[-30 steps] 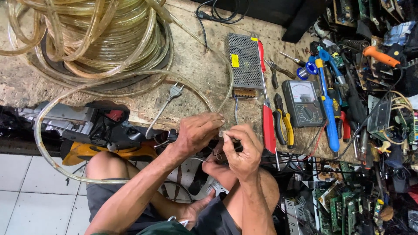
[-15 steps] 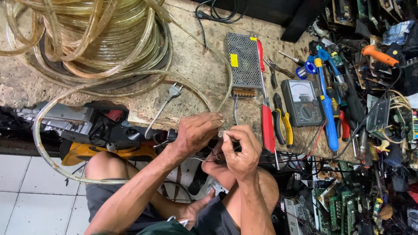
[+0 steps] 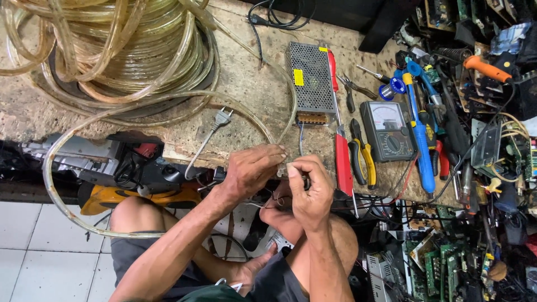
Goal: Preparing an LED strip by stripping wires and connecting them to a power supply unit on a workbench.
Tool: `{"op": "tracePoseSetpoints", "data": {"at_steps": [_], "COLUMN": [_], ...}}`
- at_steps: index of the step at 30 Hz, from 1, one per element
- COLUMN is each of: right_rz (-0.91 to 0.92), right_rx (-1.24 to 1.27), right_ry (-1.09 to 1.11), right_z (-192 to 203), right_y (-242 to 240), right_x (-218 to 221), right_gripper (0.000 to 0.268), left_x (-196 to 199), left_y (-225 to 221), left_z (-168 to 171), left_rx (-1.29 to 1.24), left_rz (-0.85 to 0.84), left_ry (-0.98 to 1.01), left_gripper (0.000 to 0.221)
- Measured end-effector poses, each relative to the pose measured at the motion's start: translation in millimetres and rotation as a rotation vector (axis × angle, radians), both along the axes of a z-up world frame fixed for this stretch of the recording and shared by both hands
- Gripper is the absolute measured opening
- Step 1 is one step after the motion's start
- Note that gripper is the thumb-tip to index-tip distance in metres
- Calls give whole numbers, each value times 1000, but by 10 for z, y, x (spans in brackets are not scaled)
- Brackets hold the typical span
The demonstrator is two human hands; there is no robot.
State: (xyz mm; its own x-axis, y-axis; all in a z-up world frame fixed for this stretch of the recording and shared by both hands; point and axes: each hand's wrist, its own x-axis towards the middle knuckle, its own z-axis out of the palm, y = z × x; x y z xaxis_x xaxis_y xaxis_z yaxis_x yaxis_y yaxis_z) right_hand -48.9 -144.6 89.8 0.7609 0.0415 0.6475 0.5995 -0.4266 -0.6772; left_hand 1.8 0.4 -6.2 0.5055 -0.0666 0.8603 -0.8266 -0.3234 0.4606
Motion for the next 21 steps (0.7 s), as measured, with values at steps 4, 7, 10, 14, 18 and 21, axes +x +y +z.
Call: {"op": "tracePoseSetpoints", "data": {"at_steps": [4, 7, 10, 14, 18, 21], "right_rz": [-14, -46, -118, -471, -564, -611], "right_rx": [83, 103, 132, -209, -519, -685], "right_ry": [21, 40, 55, 74, 231, 113], "right_z": [-141, -146, -180, -335, -62, -413], "right_y": [-121, -237, -514, -1219, -1253, -1478], "right_x": [-8, -33, -36, 14, -63, 1], "right_gripper": [10, 11, 11, 10, 19, 23], "left_x": [-1, 31, 56, 31, 19, 79], "left_y": [0, -17, -28, -4, 10, -5], "left_z": [7, -84, -128, -57, 1, -182], "left_rx": [-7, -12, -24, -22, -5, 19], "left_rz": [-4, -19, -20, -32, -32, -18], "left_ry": [4, 7, 1, 23, 45, 45], "left_gripper": [8, 7, 7, 7, 6, 6]}}
